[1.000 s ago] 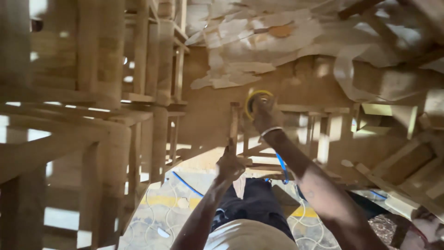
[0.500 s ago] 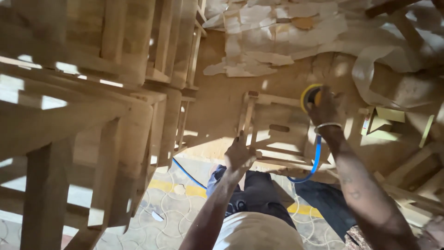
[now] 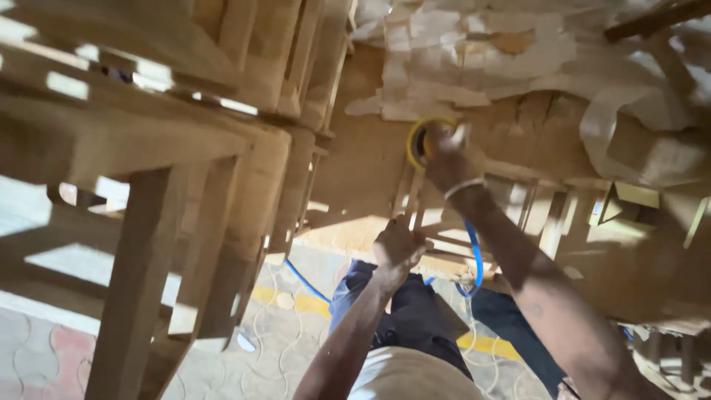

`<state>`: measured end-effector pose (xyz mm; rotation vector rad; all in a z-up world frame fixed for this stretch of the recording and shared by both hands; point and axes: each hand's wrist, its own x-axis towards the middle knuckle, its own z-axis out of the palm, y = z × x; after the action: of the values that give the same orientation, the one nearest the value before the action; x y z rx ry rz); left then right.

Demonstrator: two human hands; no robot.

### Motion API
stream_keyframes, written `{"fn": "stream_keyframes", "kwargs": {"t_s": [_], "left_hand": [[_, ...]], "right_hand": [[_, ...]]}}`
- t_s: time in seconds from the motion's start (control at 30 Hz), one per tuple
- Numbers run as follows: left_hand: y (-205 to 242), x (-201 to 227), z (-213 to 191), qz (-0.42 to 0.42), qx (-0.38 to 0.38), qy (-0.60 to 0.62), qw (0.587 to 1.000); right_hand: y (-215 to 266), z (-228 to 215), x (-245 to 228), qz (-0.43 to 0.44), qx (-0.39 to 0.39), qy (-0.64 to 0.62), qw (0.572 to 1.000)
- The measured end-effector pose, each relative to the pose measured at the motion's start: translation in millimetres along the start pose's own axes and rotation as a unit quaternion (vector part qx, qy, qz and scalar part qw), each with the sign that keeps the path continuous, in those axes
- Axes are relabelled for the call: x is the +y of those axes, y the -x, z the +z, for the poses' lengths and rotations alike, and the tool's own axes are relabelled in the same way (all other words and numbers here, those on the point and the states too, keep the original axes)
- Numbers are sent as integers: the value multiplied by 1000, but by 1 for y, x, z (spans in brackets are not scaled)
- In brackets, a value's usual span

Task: The person sands wooden stools using an orbital sander, handling different stools and their individual parts by hand to ensure all surfaces are processed.

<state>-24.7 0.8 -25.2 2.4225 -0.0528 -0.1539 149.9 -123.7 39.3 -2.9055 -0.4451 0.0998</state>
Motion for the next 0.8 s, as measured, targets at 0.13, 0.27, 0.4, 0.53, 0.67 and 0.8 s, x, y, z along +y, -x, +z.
{"fn": "stream_keyframes", "kwargs": {"t_s": [0.13,0.27,0.4,0.53,0.67,0.8], "left_hand": [[-8,6,-4,-127,-25,56,990],[9,-23,47,-81,-31,11,996],[39,-74,109,-209,-49,542,813],[76,-68,81,-382,-126,523,752],[68,-38,37,-471,-185,418,755],[73,-46,43,-383,-283,157,865]], "right_hand": [[-10,-35,-26,92,-55,-30,994],[3,-10,-5,21,53,-3,998],[51,6,21,-68,98,-30,992],[121,34,-7,64,-184,-24,981],[110,81,-26,39,-101,-21,994],[54,97,-14,-101,-69,188,974]]}}
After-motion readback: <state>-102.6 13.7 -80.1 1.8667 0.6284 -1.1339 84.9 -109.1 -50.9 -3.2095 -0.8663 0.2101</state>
